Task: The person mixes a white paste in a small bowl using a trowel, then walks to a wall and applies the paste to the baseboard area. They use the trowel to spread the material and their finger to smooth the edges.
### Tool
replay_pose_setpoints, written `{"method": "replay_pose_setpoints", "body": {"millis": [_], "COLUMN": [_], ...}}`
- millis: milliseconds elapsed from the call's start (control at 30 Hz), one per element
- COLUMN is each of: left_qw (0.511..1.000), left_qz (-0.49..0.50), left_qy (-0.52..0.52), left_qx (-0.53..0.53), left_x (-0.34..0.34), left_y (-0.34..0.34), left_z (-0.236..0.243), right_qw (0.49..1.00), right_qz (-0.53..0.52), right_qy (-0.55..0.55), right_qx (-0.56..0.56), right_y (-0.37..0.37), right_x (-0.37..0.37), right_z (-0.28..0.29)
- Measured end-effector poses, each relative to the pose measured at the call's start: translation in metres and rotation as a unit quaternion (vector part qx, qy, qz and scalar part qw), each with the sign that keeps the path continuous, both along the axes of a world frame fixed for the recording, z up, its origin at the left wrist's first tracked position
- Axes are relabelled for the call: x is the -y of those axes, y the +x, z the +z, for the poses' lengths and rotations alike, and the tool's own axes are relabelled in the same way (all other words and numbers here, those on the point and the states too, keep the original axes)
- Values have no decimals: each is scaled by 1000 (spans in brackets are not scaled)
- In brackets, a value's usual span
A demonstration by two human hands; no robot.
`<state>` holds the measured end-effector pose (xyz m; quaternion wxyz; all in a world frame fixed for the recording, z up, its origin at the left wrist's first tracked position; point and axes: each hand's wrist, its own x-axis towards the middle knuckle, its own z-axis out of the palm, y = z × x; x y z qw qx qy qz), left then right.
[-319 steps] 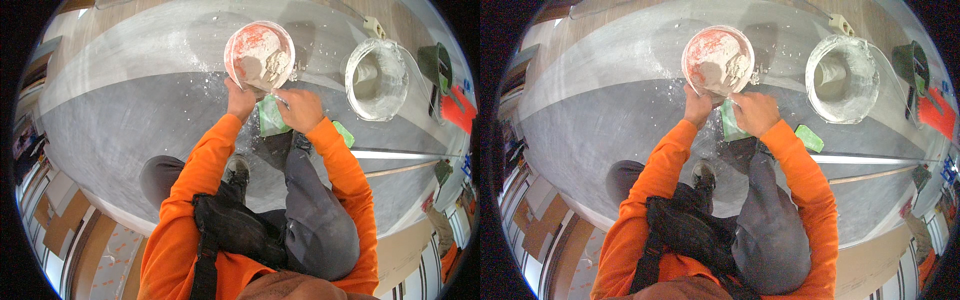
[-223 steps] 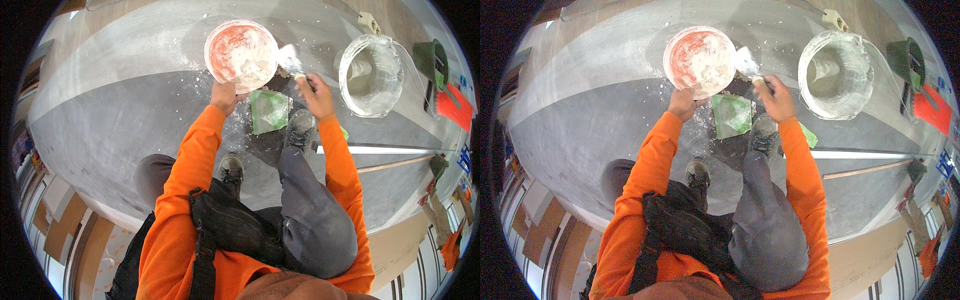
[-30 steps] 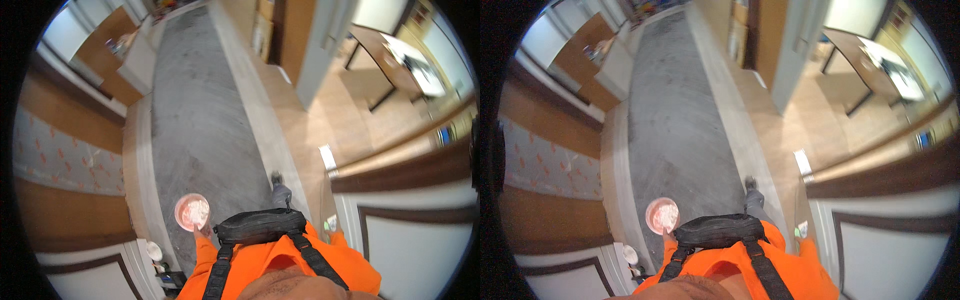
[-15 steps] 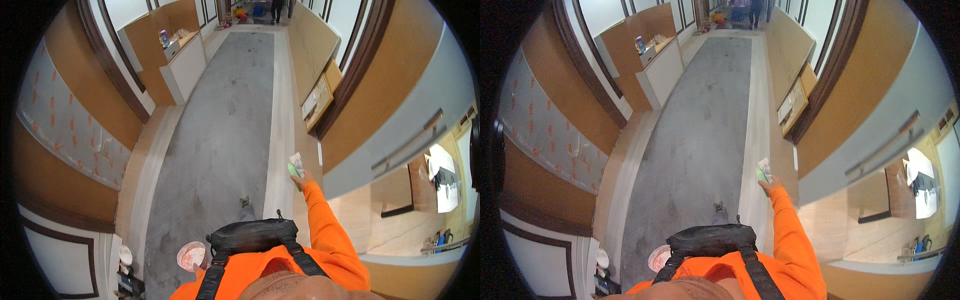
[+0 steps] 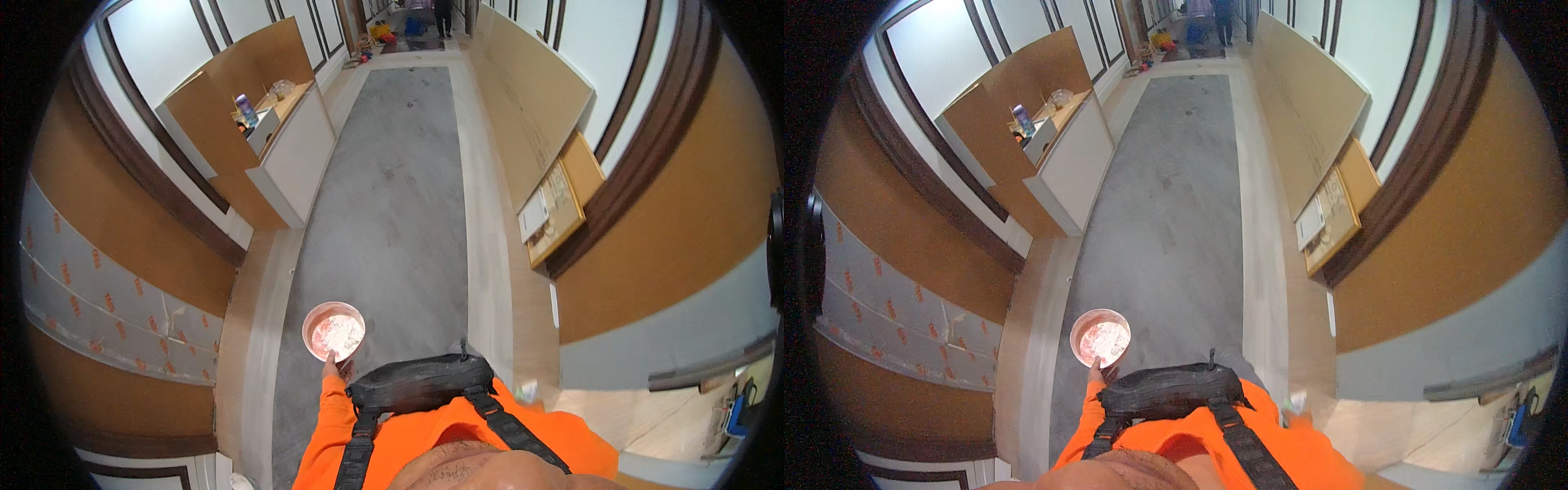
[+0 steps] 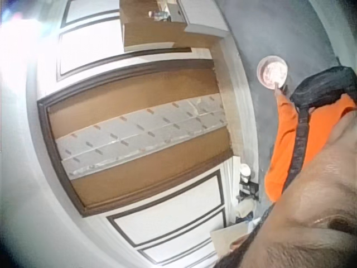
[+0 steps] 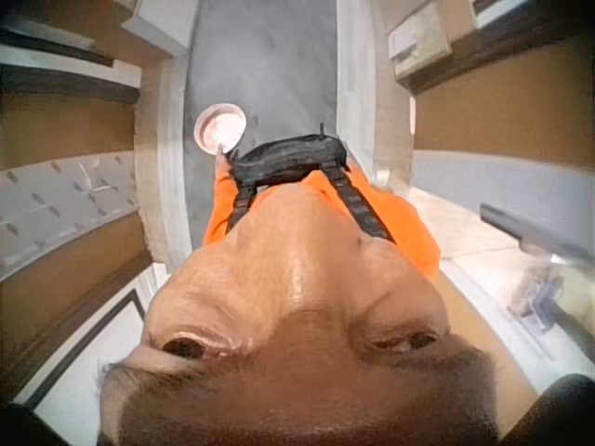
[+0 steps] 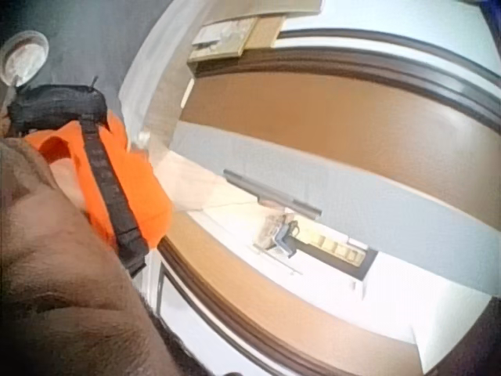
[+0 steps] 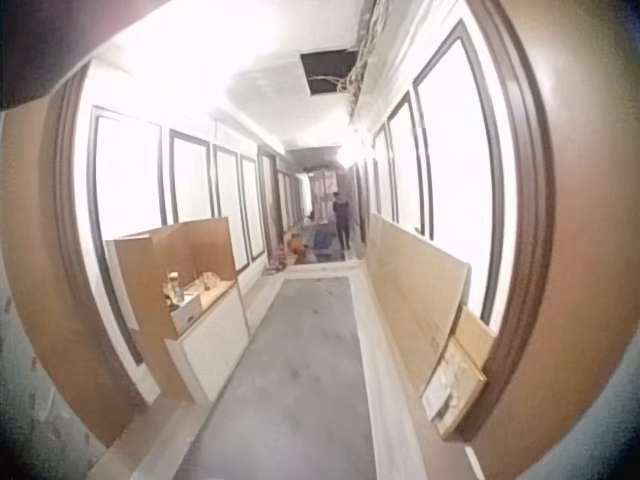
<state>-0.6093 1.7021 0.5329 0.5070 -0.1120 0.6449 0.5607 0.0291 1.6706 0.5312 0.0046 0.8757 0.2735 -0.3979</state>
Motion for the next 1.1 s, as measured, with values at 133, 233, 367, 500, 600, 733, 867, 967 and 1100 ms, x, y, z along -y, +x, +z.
{"method": "replay_pose_setpoints", "body": {"millis": [133,233,367,500,600,733,867,967,1100], "left_qw": [996,989,982,974,972,970,975,985,997], "left_qz": [44,107,157,194,195,202,182,140,80], "left_qy": [52,101,-15,-69,-76,-76,-75,-64,-4], "left_qx": [64,-18,101,98,106,110,103,80,-15], "left_x": [-119,-165,-199,-274,-376,-507,-646,-788,-974], "left_y": [-36,-51,-48,-50,-52,-97,-178,-246,-371], "left_z": [-8,-55,-87,-70,-72,-85,-92,-95,-62], "right_qw": [998,998,994,933,885,869,917,976,992], "right_qz": [-34,-16,90,257,361,341,278,146,83], "right_qy": [-59,-51,49,204,272,334,234,154,65], "right_qx": [1,-12,23,-145,-110,-131,-166,41,-66], "right_y": [-31,-68,-103,-235,-293,-368,-373,-344,-342], "right_x": [-104,-241,-471,-722,-894,-1036,-1110,-1102,-1091], "right_z": [-12,-18,-10,82,91,89,62,13,-9]}}
